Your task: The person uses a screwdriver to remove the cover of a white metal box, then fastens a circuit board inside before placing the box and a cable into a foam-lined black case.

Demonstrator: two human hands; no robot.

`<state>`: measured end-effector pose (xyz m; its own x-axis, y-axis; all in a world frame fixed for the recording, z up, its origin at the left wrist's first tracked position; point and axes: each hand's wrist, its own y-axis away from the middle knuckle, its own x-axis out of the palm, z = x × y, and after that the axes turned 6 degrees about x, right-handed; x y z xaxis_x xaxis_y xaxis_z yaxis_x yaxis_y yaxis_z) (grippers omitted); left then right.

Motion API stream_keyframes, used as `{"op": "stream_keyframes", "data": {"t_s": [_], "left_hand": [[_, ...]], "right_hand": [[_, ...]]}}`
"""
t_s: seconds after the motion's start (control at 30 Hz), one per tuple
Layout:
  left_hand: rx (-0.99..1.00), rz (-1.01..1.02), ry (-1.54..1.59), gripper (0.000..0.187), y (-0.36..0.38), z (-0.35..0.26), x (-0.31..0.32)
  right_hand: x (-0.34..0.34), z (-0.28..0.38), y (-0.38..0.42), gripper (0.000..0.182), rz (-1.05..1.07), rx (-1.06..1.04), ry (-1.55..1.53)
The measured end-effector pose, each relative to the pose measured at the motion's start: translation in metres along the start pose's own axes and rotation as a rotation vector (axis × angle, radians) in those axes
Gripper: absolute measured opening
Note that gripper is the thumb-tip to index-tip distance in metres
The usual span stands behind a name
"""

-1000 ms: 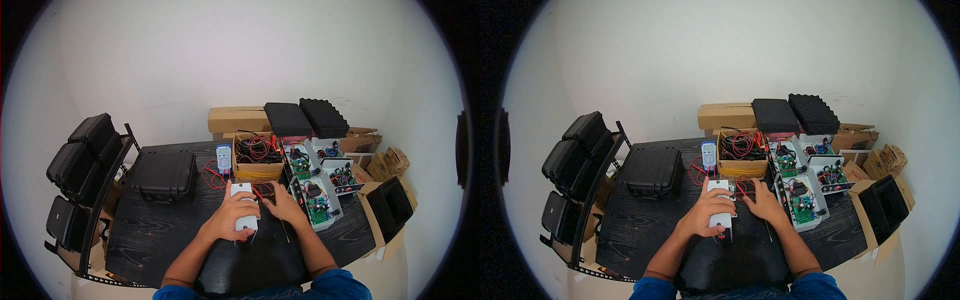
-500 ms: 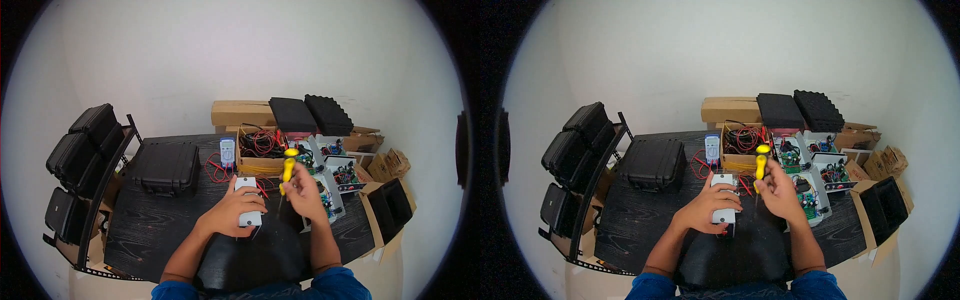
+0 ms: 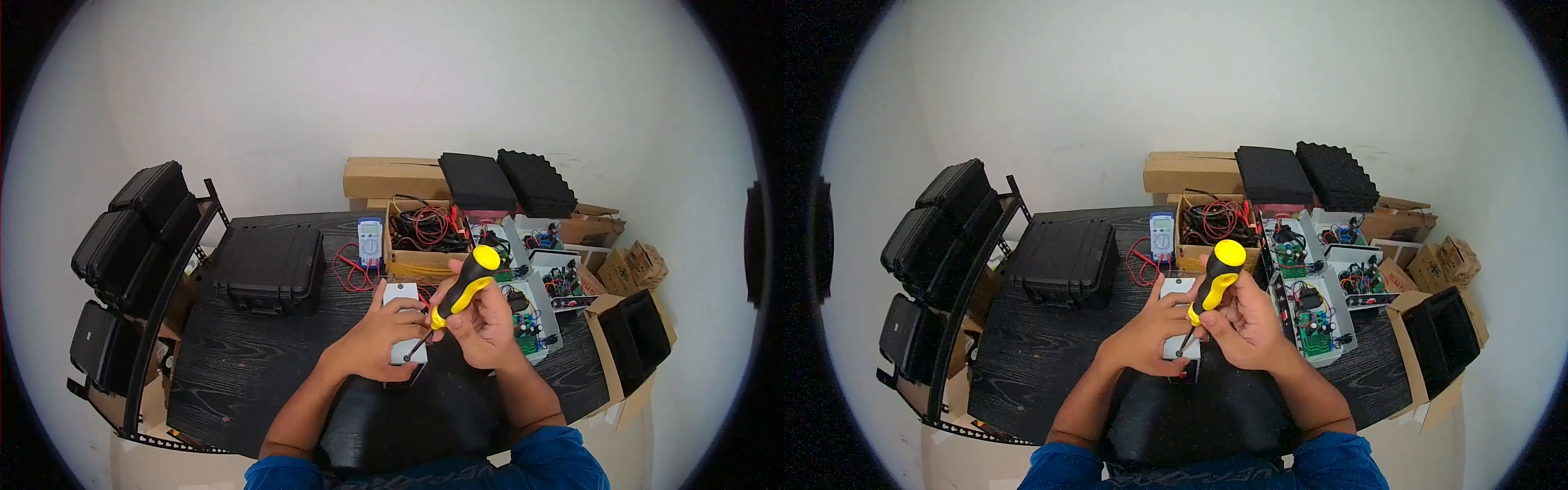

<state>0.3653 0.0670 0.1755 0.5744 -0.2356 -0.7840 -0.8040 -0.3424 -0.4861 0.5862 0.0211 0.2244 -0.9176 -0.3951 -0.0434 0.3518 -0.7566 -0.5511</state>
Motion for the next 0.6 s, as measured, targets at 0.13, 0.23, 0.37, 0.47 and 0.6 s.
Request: {"op": "stream_keyframes", "data": {"t_s": [0.13, 0.23, 0.37, 0.47, 0.6], "left_hand": [[-0.004, -0.007, 0.002, 0.053, 0.0, -0.001, 0.0], [-0.004, -0.026, 0.008, 0.051, -0.001, -0.002, 0.0], [0.019, -0.008, -0.009, 0.052, 0.0, 0.0, 0.0], [-0.012, 0.044, 0.03, 0.057, 0.001, -0.001, -0.003], [-0.078, 0.008, 0.12, 0.057, 0.0, -0.015, -0.013]], "right_hand": [[-0.005, 0.001, 0.0, 0.062, 0.101, 0.034, -0.001], [-0.006, 0.01, -0.006, 0.059, 0.211, 0.143, -0.112], [-0.003, 0.004, -0.013, 0.061, 0.252, 0.163, -0.279], [-0.009, -0.005, -0.019, 0.065, 0.276, 0.19, -0.295], [-0.006, 0.004, -0.024, 0.058, 0.196, 0.367, -0.494]]}}
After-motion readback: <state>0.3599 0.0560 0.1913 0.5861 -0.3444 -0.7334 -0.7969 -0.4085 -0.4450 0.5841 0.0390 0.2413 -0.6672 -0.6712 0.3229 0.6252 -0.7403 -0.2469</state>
